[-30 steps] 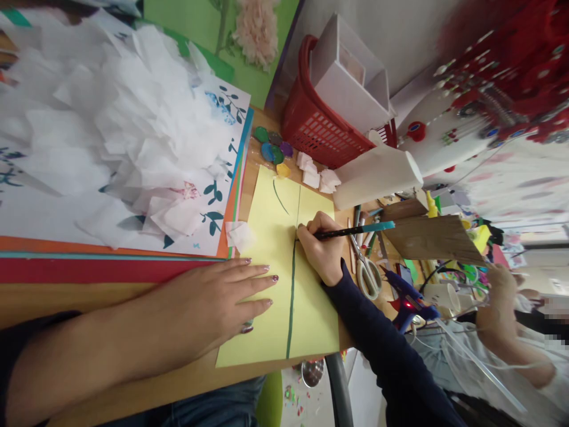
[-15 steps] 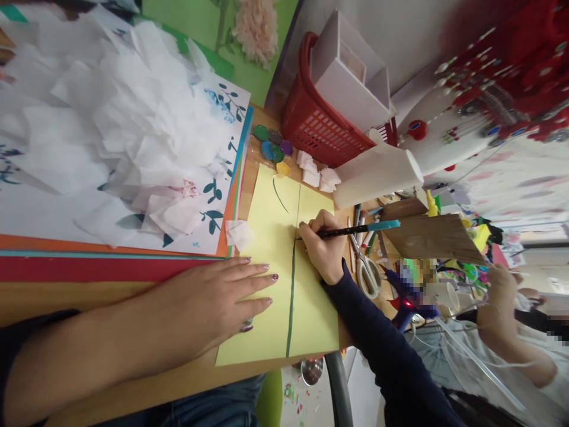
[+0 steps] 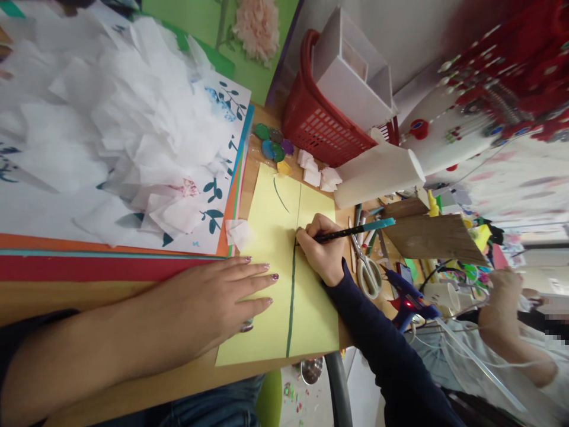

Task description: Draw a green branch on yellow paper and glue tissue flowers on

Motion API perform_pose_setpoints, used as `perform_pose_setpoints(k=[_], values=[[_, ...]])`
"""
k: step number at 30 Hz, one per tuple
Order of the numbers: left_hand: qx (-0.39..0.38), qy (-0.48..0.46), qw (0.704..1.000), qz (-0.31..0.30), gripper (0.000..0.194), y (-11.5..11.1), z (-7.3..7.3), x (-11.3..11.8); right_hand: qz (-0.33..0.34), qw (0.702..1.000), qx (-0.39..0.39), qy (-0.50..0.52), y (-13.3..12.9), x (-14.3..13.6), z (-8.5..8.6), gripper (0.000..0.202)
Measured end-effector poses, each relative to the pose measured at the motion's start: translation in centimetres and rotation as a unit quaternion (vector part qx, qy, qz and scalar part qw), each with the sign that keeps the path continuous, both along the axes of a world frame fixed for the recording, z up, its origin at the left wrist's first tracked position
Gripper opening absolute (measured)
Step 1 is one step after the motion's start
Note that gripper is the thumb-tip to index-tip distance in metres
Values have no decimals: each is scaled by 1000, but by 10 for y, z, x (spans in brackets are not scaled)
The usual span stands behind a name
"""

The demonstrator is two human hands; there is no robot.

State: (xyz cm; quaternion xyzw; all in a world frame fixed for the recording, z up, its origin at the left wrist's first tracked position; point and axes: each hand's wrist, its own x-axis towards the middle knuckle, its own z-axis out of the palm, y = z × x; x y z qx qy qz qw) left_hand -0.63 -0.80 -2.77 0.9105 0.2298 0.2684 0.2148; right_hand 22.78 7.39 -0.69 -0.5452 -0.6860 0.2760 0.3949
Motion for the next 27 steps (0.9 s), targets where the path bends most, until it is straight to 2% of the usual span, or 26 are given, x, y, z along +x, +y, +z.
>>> perform_pose_setpoints(k=[9,15,21,27], values=[[19,-12,1000,12,30,0,-1,1,-14,999,33,6,5,-1,-1,32],[18,-9,1000,8,28,1,0,0,13,1000,-9,15,2,1,-1,33],[19,-9,1000,6,29,0,-1,0,-5,999,40,-1,4,-2,0,32],[10,-13,1000,10,29,-2,-2,-1,9,1000,13,-12,4,0,-1,34]])
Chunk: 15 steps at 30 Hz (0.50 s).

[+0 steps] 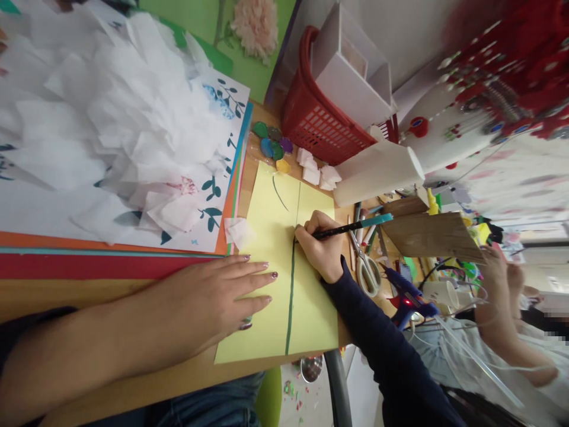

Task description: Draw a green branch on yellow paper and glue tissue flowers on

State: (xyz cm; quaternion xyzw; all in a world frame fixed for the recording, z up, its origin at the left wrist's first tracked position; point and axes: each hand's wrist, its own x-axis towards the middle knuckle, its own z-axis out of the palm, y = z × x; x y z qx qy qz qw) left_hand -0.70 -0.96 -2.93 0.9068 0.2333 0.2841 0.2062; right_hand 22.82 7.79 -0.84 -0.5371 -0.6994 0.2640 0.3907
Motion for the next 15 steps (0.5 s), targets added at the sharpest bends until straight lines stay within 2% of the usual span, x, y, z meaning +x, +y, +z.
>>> perform_pose_setpoints(k=[4,9,15], values=[[-3,1,1000,-1,28,0,-1,0,-15,999,43,1,2,-1,0,33],[-9,-1,1000,5,29,0,-2,2,-6,1000,17,2,2,-2,0,34],[2,-4,1000,7,30,-1,-3,1,-31,999,39,14,4,-2,-1,34]])
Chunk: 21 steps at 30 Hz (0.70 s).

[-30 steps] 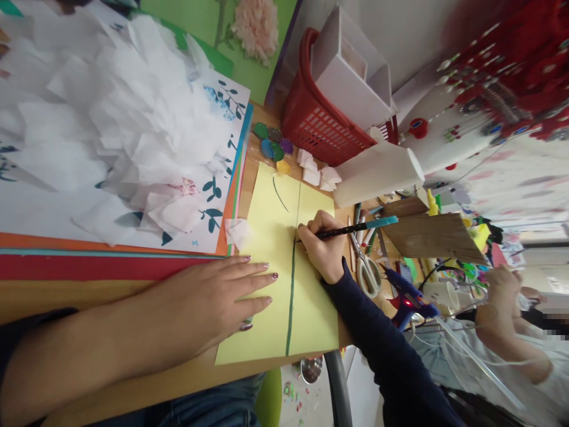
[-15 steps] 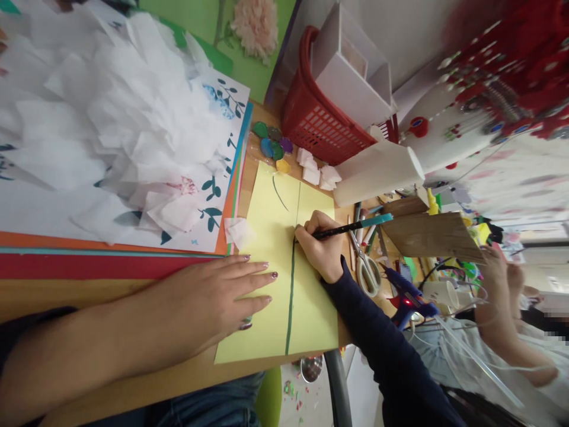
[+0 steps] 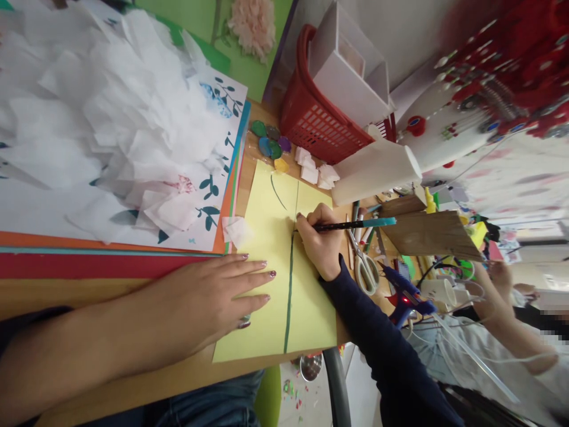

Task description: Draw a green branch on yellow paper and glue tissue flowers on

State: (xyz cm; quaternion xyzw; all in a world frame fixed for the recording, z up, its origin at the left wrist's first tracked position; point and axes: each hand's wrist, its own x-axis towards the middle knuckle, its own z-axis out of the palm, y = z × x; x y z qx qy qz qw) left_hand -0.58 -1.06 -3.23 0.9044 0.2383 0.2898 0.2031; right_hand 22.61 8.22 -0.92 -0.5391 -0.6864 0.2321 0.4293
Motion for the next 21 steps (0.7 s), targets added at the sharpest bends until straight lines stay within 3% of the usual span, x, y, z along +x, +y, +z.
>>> perform_pose_setpoints(k=[5,9,13,18,21], values=[[8,6,1000,-4,29,2,2,-1,17,1000,-16,-11,0,1,1,35],[9,10,1000,-10,31,3,4,-1,-9,1000,6,-6,2,2,-1,35],[-2,2,1000,-12,32,4,6,-1,9,1000,-28,-2,3,3,-2,36],[1,8,1000,-15,32,5,8,-1,-20,1000,13,-2,5,1,-1,36],[3,4,1000,-12,29,5,8,-1,-6,1000,-14,-5,4,1,0,37]])
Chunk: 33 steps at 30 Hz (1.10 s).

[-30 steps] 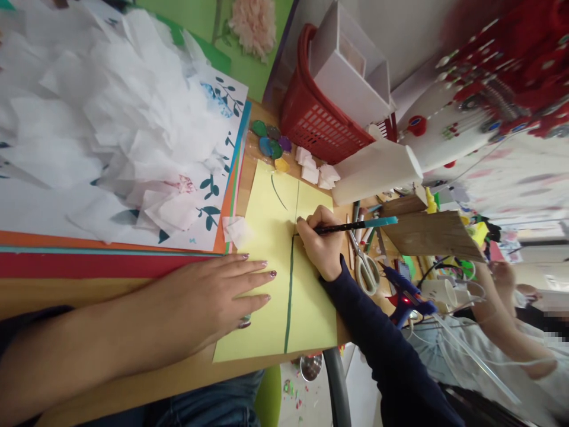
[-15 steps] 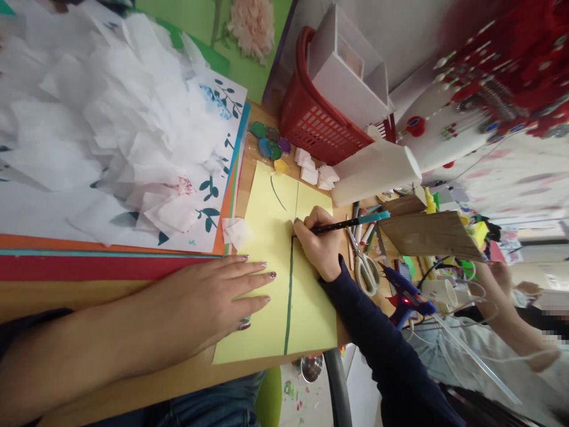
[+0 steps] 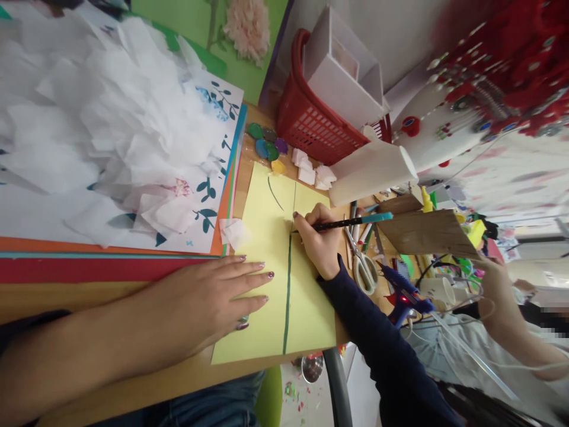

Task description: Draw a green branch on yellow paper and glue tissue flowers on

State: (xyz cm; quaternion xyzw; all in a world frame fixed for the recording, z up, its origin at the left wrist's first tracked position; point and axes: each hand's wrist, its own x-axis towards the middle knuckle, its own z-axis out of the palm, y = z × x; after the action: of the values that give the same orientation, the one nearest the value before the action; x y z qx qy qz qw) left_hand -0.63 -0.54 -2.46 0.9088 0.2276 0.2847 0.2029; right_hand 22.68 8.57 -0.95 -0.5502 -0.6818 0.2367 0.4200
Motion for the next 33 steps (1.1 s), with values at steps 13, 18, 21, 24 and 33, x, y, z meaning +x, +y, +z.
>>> perform_pose_setpoints(k=[13,18,21,24,33], values=[[-9,-9,1000,8,31,-4,-9,0,42,978,-98,177,-1,6,7,30],[-14,18,1000,-11,32,0,0,-3,15,978,-126,164,-6,8,11,44],[-20,61,998,-26,33,3,9,-5,-4,984,-107,139,-5,10,10,48],[-14,83,996,-35,36,4,13,-7,5,987,-95,131,-3,13,7,44],[-24,79,996,-39,40,5,12,-9,-7,993,-70,92,-3,11,5,38]])
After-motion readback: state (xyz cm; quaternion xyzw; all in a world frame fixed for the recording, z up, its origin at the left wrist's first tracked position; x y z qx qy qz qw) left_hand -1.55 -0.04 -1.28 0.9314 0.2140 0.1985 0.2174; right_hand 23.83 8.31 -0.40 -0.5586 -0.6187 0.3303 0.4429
